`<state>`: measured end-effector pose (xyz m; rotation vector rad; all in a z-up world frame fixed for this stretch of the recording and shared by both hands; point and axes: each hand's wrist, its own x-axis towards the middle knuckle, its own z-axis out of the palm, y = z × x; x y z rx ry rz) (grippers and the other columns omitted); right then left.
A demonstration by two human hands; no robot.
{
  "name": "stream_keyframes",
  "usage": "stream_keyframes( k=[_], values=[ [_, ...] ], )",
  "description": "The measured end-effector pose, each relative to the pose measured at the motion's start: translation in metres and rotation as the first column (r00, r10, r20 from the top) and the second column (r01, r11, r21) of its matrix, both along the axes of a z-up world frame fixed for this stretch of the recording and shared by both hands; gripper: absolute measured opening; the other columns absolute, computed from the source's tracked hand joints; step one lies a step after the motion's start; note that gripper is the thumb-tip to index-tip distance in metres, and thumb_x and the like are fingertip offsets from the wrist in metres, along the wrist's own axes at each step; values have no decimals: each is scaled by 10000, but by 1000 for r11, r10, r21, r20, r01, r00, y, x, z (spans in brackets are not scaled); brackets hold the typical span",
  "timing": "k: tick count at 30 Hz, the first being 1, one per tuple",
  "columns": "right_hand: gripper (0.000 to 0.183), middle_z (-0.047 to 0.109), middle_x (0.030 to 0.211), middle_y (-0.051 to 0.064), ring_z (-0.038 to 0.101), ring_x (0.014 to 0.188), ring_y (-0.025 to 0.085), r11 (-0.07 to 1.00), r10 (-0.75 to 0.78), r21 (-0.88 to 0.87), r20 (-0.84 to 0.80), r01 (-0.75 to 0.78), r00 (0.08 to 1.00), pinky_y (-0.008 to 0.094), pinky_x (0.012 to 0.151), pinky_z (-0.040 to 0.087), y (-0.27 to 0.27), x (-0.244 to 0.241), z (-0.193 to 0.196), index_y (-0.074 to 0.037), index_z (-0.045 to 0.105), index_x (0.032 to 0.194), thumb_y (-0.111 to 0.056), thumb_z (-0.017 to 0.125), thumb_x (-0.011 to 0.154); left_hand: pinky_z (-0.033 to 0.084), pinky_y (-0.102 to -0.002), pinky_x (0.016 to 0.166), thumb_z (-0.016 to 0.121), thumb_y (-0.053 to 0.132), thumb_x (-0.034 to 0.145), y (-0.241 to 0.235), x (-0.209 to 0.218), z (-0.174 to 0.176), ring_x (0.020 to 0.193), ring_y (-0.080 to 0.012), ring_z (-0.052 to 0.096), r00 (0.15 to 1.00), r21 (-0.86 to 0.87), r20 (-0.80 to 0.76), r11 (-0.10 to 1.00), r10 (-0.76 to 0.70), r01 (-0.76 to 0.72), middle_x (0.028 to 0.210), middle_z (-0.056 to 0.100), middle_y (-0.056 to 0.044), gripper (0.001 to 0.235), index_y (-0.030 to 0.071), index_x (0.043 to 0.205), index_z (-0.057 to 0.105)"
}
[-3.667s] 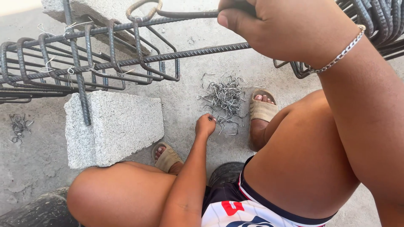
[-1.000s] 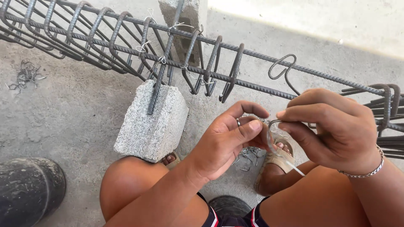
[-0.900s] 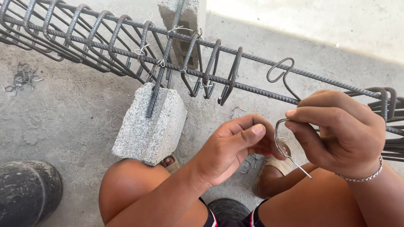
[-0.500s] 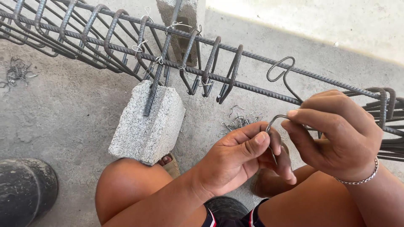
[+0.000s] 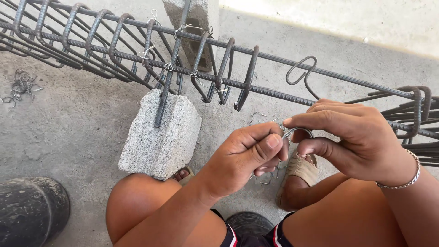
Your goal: Tying steel rebar intersections using wire ties and a manual twisting tool
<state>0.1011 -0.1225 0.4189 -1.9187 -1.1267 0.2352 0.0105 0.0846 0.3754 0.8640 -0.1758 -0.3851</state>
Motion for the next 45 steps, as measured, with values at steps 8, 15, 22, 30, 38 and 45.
stream_keyframes(
  k=[8, 15, 22, 30, 38, 45],
  values=[
    [359, 631, 637, -4, 538, 540, 132, 998, 37, -57, 309, -20, 951, 293, 567, 452, 1, -3, 4, 19, 723, 1093, -173, 782, 795, 373, -221, 537, 493, 338, 1062, 5, 5, 3, 602, -64, 430, 999, 319, 51, 948, -15, -1, 747, 578, -4, 364, 59, 867, 623],
    [314, 672, 666, -42, 594, 571, 107, 988, 118, -139, 427, -63, 896, 366, 793, 504, -4, -6, 4, -4, 726, 1125, -157, 759, 852, 314, -236, 443, 518, 268, 1052, 15, 10, 19, 493, -60, 403, 991, 481, -88, 867, -102, 132, 570, 487, 19, 338, 56, 817, 636],
    [330, 654, 691, -43, 584, 581, 150, 932, 256, -357, 512, -68, 820, 416, 905, 437, -3, -10, 4, -44, 698, 1112, -245, 737, 854, 464, -348, 561, 606, 246, 996, 10, 21, 33, 555, -188, 568, 961, 924, -166, 306, -222, 230, 673, 683, -16, 249, 108, 811, 700],
    [286, 726, 841, -23, 643, 704, 156, 963, 185, -262, 487, -60, 854, 409, 864, 495, -12, 2, 8, -50, 735, 1058, -197, 789, 819, 306, -248, 412, 543, 266, 1040, 20, 21, 5, 439, -65, 405, 957, 547, -122, 787, -265, 287, 519, 482, 23, 319, 34, 887, 701],
    [373, 716, 902, 45, 622, 802, 179, 984, 27, -176, 314, 30, 949, 351, 808, 509, -16, 12, -2, -67, 763, 1061, -227, 835, 732, 352, -225, 462, 604, 182, 985, 20, 16, 17, 512, -83, 477, 994, 479, -65, 872, -84, 105, 609, 565, -19, 251, -26, 1044, 732],
    [240, 718, 908, 75, 670, 894, 235, 988, -32, -130, 379, 87, 925, 366, 801, 521, -4, 3, 6, -55, 763, 907, -168, 864, 721, 392, -230, 461, 607, 155, 984, 19, 14, 18, 495, -95, 501, 993, 446, -86, 887, -85, 115, 600, 584, -30, 217, -32, 1019, 713]
  ],
)
